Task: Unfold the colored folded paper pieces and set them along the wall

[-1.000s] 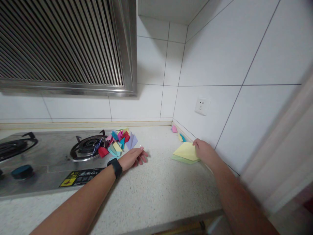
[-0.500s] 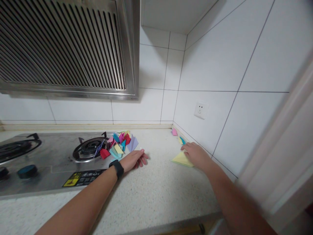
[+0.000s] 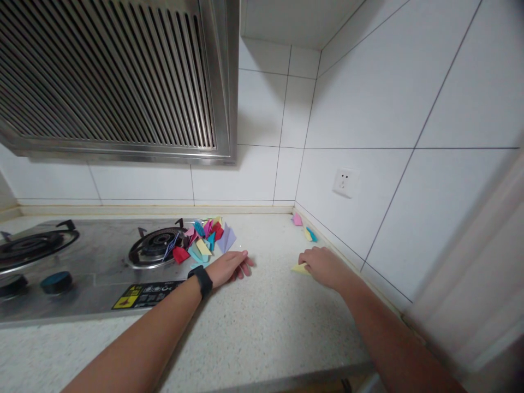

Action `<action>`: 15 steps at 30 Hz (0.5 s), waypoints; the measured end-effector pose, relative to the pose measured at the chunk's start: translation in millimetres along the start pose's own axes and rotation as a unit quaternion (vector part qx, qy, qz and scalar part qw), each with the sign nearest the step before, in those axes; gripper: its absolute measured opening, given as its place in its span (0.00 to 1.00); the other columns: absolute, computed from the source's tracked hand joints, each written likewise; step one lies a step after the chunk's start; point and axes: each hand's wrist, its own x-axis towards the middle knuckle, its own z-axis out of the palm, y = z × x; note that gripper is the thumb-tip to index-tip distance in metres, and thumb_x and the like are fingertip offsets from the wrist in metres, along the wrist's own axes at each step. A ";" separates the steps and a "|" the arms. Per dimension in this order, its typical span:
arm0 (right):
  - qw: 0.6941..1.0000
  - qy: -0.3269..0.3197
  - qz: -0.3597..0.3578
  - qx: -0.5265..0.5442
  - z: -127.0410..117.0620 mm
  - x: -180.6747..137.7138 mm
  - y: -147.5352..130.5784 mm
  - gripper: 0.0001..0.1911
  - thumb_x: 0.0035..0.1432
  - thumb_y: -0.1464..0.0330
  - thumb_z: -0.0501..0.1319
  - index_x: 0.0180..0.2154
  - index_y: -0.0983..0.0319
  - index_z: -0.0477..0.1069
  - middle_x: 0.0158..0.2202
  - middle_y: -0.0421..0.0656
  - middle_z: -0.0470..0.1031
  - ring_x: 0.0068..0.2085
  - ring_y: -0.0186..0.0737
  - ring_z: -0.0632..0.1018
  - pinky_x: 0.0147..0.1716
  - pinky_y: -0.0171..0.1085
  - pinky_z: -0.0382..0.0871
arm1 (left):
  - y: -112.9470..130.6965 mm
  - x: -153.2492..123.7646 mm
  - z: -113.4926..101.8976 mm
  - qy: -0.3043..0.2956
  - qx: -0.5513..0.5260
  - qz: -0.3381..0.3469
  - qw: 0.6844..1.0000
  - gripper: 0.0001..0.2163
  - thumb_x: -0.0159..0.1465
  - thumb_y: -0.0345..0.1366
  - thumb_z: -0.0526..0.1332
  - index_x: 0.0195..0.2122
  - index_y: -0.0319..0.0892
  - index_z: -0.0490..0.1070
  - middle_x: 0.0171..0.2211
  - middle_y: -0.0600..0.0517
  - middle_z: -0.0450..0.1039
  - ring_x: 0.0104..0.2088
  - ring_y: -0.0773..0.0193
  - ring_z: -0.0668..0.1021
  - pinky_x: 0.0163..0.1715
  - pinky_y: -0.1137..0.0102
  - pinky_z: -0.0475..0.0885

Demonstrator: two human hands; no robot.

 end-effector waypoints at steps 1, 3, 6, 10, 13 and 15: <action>1.000 -0.003 0.002 -0.002 0.7 -0.1 0.1 0.10 0.58 0.72 0.55 0.36 0.58 0.74 0.38 0.44 0.77 0.43 0.45 0.74 0.41 0.41 0.58 | 0.3 -0.3 0.0 -0.001 0.001 0.000 1.000 0.30 0.63 0.59 0.47 0.40 0.35 0.73 0.30 0.46 0.73 0.24 0.67 0.71 0.19 0.74 0.59; 1.000 -0.006 0.004 -0.004 1.9 -0.5 0.4 0.10 0.57 0.73 0.56 0.36 0.58 0.74 0.38 0.45 0.77 0.42 0.45 0.74 0.39 0.40 0.58 | 1.1 -0.8 0.1 -0.002 0.002 -0.002 1.000 0.30 0.63 0.59 0.47 0.40 0.35 0.73 0.31 0.46 0.74 0.25 0.67 0.71 0.19 0.74 0.59; 1.000 0.011 -0.005 0.000 1.9 -0.9 -1.1 0.11 0.57 0.75 0.55 0.37 0.59 0.74 0.38 0.44 0.77 0.42 0.44 0.73 0.39 0.40 0.58 | 2.2 -1.4 0.3 -0.002 0.005 -0.006 1.000 0.30 0.63 0.60 0.47 0.40 0.35 0.73 0.30 0.47 0.73 0.24 0.67 0.71 0.19 0.74 0.59; 0.998 0.034 -0.046 0.022 -0.6 1.8 -9.7 0.14 0.59 0.77 0.54 0.40 0.57 0.74 0.40 0.43 0.75 0.43 0.42 0.72 0.41 0.39 0.57 | 3.3 -2.5 0.4 -0.006 0.009 -0.002 1.000 0.29 0.63 0.59 0.46 0.40 0.36 0.72 0.30 0.48 0.73 0.25 0.67 0.71 0.19 0.74 0.59; 0.995 0.025 -0.090 0.033 -1.1 5.1 -17.8 0.12 0.61 0.74 0.54 0.40 0.55 0.74 0.39 0.42 0.75 0.44 0.42 0.71 0.41 0.39 0.56 | 4.0 -3.5 0.8 -0.009 0.016 -0.001 1.000 0.29 0.63 0.59 0.47 0.41 0.36 0.72 0.30 0.48 0.73 0.25 0.67 0.71 0.19 0.75 0.58; 0.994 0.023 -0.103 0.026 -0.6 6.3 -21.4 0.11 0.62 0.72 0.54 0.39 0.55 0.75 0.38 0.42 0.75 0.43 0.42 0.71 0.40 0.39 0.56 | 4.2 -3.8 1.0 -0.007 0.021 -0.001 1.000 0.29 0.63 0.59 0.47 0.41 0.36 0.72 0.31 0.47 0.73 0.25 0.68 0.71 0.19 0.75 0.58</action>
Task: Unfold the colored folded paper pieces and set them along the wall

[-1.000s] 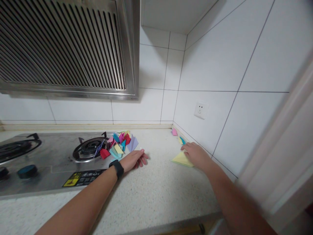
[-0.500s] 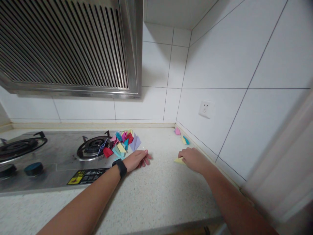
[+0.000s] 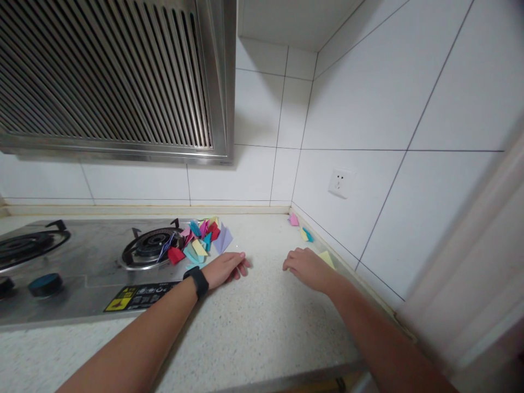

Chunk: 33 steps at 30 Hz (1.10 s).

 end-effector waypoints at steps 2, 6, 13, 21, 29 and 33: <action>1.000 0.003 0.001 -0.013 0.7 0.5 -1.5 0.10 0.62 0.71 0.55 0.38 0.55 0.75 0.37 0.42 0.75 0.42 0.42 0.72 0.40 0.39 0.56 | -0.2 0.2 0.1 0.002 0.004 -0.001 1.000 0.29 0.63 0.59 0.47 0.41 0.36 0.73 0.32 0.47 0.73 0.25 0.68 0.71 0.19 0.75 0.57; 0.999 0.012 0.018 -0.029 0.6 -0.7 -0.8 0.08 0.61 0.70 0.56 0.35 0.58 0.74 0.35 0.42 0.75 0.41 0.41 0.72 0.38 0.38 0.55 | -1.4 1.3 -0.6 0.000 0.014 0.003 1.000 0.29 0.63 0.59 0.47 0.41 0.37 0.73 0.34 0.46 0.73 0.25 0.68 0.71 0.18 0.75 0.57; 0.999 0.012 0.036 -0.035 -0.4 0.3 -0.9 0.06 0.59 0.71 0.57 0.34 0.58 0.73 0.35 0.42 0.75 0.40 0.41 0.72 0.37 0.38 0.55 | 0.0 -0.3 -0.4 -0.004 0.043 0.013 0.999 0.26 0.64 0.55 0.49 0.41 0.36 0.73 0.33 0.47 0.73 0.26 0.69 0.70 0.19 0.76 0.57; 1.000 0.006 0.022 -0.014 -9.1 3.2 -3.2 0.07 0.58 0.69 0.57 0.33 0.58 0.74 0.34 0.43 0.75 0.40 0.44 0.72 0.39 0.41 0.57 | 18.4 -7.4 1.8 0.005 0.277 0.109 0.955 0.22 0.67 0.48 0.47 0.31 0.39 0.74 0.27 0.50 0.74 0.29 0.65 0.72 0.30 0.72 0.63; 0.988 0.114 -0.013 0.105 -55.3 58.2 -44.0 0.07 0.60 0.68 0.56 0.36 0.60 0.73 0.39 0.45 0.74 0.43 0.42 0.71 0.45 0.40 0.60 | 25.2 -11.7 2.5 0.005 0.490 0.175 0.854 0.21 0.68 0.48 0.47 0.30 0.42 0.75 0.29 0.46 0.76 0.31 0.59 0.75 0.29 0.68 0.60; 0.979 0.146 0.018 0.140 -24.8 94.0 -65.5 0.08 0.61 0.70 0.54 0.35 0.61 0.72 0.36 0.44 0.74 0.41 0.40 0.70 0.41 0.37 0.60 | 26.7 -12.4 -1.0 0.003 0.540 0.172 0.824 0.22 0.68 0.48 0.46 0.30 0.42 0.74 0.30 0.46 0.76 0.31 0.59 0.76 0.27 0.67 0.60</action>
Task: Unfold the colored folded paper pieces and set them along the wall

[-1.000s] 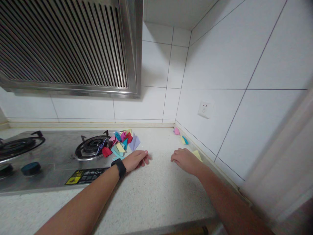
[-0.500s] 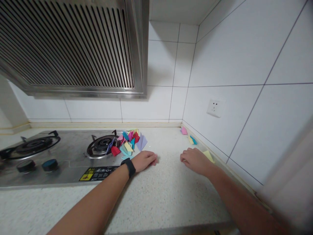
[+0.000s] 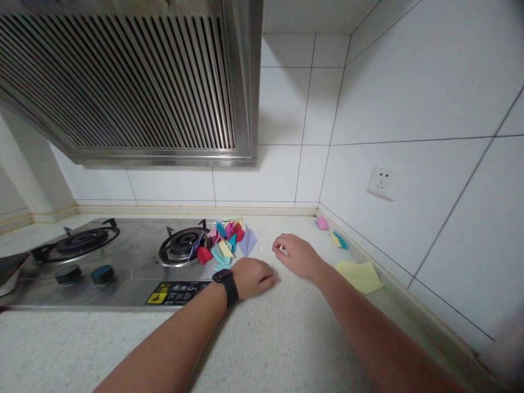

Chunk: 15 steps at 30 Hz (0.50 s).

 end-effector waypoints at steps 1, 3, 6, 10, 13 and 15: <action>1.000 0.004 0.010 0.002 13.6 0.9 0.6 0.08 0.60 0.71 0.54 0.36 0.61 0.72 0.36 0.44 0.73 0.41 0.40 0.70 0.41 0.37 0.60 | -1.0 0.0 -0.5 -0.005 0.008 0.001 1.000 0.22 0.68 0.48 0.46 0.31 0.42 0.74 0.31 0.46 0.76 0.31 0.59 0.76 0.27 0.67 0.60; 0.999 -0.036 -0.013 0.002 36.3 -2.0 4.2 0.06 0.57 0.72 0.57 0.36 0.61 0.73 0.36 0.44 0.74 0.42 0.41 0.70 0.41 0.38 0.60 | -3.0 0.1 -0.9 -0.014 0.020 0.000 1.000 0.20 0.68 0.47 0.46 0.32 0.43 0.74 0.32 0.47 0.77 0.32 0.58 0.76 0.27 0.68 0.60; 0.997 -0.066 -0.038 0.021 50.8 -10.7 10.7 0.07 0.55 0.73 0.59 0.37 0.61 0.73 0.37 0.44 0.74 0.43 0.41 0.70 0.42 0.38 0.60 | -5.0 0.4 0.0 -0.017 0.028 0.004 0.999 0.19 0.68 0.46 0.47 0.34 0.43 0.74 0.32 0.47 0.77 0.33 0.57 0.77 0.27 0.67 0.61; 0.996 -0.066 -0.047 0.049 43.4 -17.2 16.4 0.08 0.55 0.72 0.59 0.38 0.60 0.74 0.37 0.43 0.74 0.43 0.41 0.70 0.43 0.37 0.61 | -4.4 0.5 0.4 -0.014 0.029 0.009 0.999 0.19 0.68 0.46 0.47 0.34 0.44 0.74 0.32 0.47 0.76 0.33 0.57 0.76 0.28 0.67 0.62; 0.995 -0.066 -0.046 0.061 37.0 -18.8 20.1 0.07 0.55 0.73 0.59 0.37 0.61 0.74 0.37 0.43 0.74 0.42 0.41 0.71 0.43 0.37 0.61 | -2.6 0.4 -1.4 -0.015 0.031 0.006 0.999 0.20 0.68 0.47 0.46 0.34 0.44 0.74 0.31 0.46 0.76 0.32 0.58 0.76 0.28 0.67 0.62; 0.994 -0.067 -0.046 0.068 35.3 -19.6 22.4 0.07 0.56 0.72 0.59 0.36 0.61 0.74 0.37 0.43 0.75 0.42 0.40 0.71 0.43 0.37 0.62 | -2.1 0.2 -2.8 -0.015 0.033 0.003 0.999 0.21 0.68 0.47 0.45 0.34 0.44 0.75 0.31 0.46 0.76 0.33 0.57 0.76 0.28 0.67 0.62</action>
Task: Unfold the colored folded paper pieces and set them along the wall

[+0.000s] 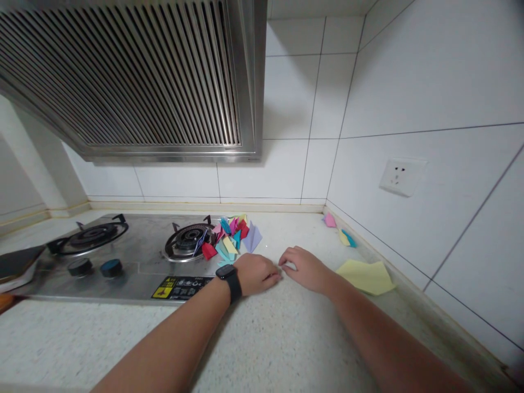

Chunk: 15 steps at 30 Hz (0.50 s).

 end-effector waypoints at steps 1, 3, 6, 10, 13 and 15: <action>1.000 -0.003 -0.001 0.002 -0.3 -0.5 0.8 0.06 0.56 0.72 0.59 0.36 0.61 0.74 0.37 0.43 0.75 0.41 0.40 0.71 0.43 0.37 0.62 | -0.1 -0.1 -0.6 0.000 -0.001 -0.001 1.000 0.21 0.68 0.47 0.45 0.34 0.43 0.75 0.32 0.46 0.76 0.33 0.57 0.76 0.28 0.67 0.62; 1.000 -0.007 -0.004 0.006 -0.5 -1.4 1.8 0.06 0.57 0.71 0.59 0.35 0.61 0.74 0.36 0.43 0.75 0.41 0.40 0.72 0.43 0.37 0.62 | -1.3 -0.4 -1.2 0.001 -0.006 -0.007 1.000 0.21 0.67 0.48 0.46 0.34 0.44 0.75 0.32 0.46 0.76 0.33 0.57 0.76 0.28 0.67 0.62; 1.000 -0.004 -0.005 0.017 -0.5 -2.1 2.4 0.06 0.57 0.71 0.58 0.35 0.61 0.74 0.36 0.43 0.76 0.41 0.40 0.72 0.43 0.37 0.62 | -4.4 -1.0 -1.2 0.006 -0.013 -0.015 1.000 0.20 0.67 0.48 0.46 0.34 0.44 0.75 0.32 0.46 0.76 0.34 0.57 0.75 0.30 0.67 0.64; 1.000 0.001 -0.005 0.027 -0.3 -2.7 4.6 0.07 0.58 0.70 0.58 0.35 0.61 0.75 0.35 0.43 0.76 0.40 0.40 0.72 0.42 0.37 0.63 | -8.4 -1.8 -0.8 0.009 -0.001 -0.015 1.000 0.20 0.67 0.47 0.47 0.34 0.44 0.75 0.32 0.45 0.76 0.34 0.56 0.75 0.30 0.66 0.64; 1.000 0.002 -0.005 0.029 0.1 -3.0 7.1 0.07 0.58 0.70 0.58 0.35 0.61 0.75 0.35 0.43 0.76 0.40 0.39 0.72 0.42 0.37 0.63 | -10.4 -2.0 -0.7 0.012 0.009 -0.016 1.000 0.19 0.67 0.47 0.47 0.34 0.44 0.75 0.32 0.45 0.76 0.34 0.56 0.75 0.30 0.66 0.64; 1.000 0.000 -0.002 0.030 0.4 -3.1 8.5 0.07 0.58 0.70 0.58 0.35 0.61 0.75 0.35 0.43 0.76 0.39 0.39 0.72 0.42 0.37 0.63 | -12.0 -2.2 -1.4 0.015 0.006 -0.026 1.000 0.18 0.66 0.46 0.48 0.34 0.44 0.75 0.32 0.45 0.76 0.35 0.56 0.75 0.31 0.66 0.64</action>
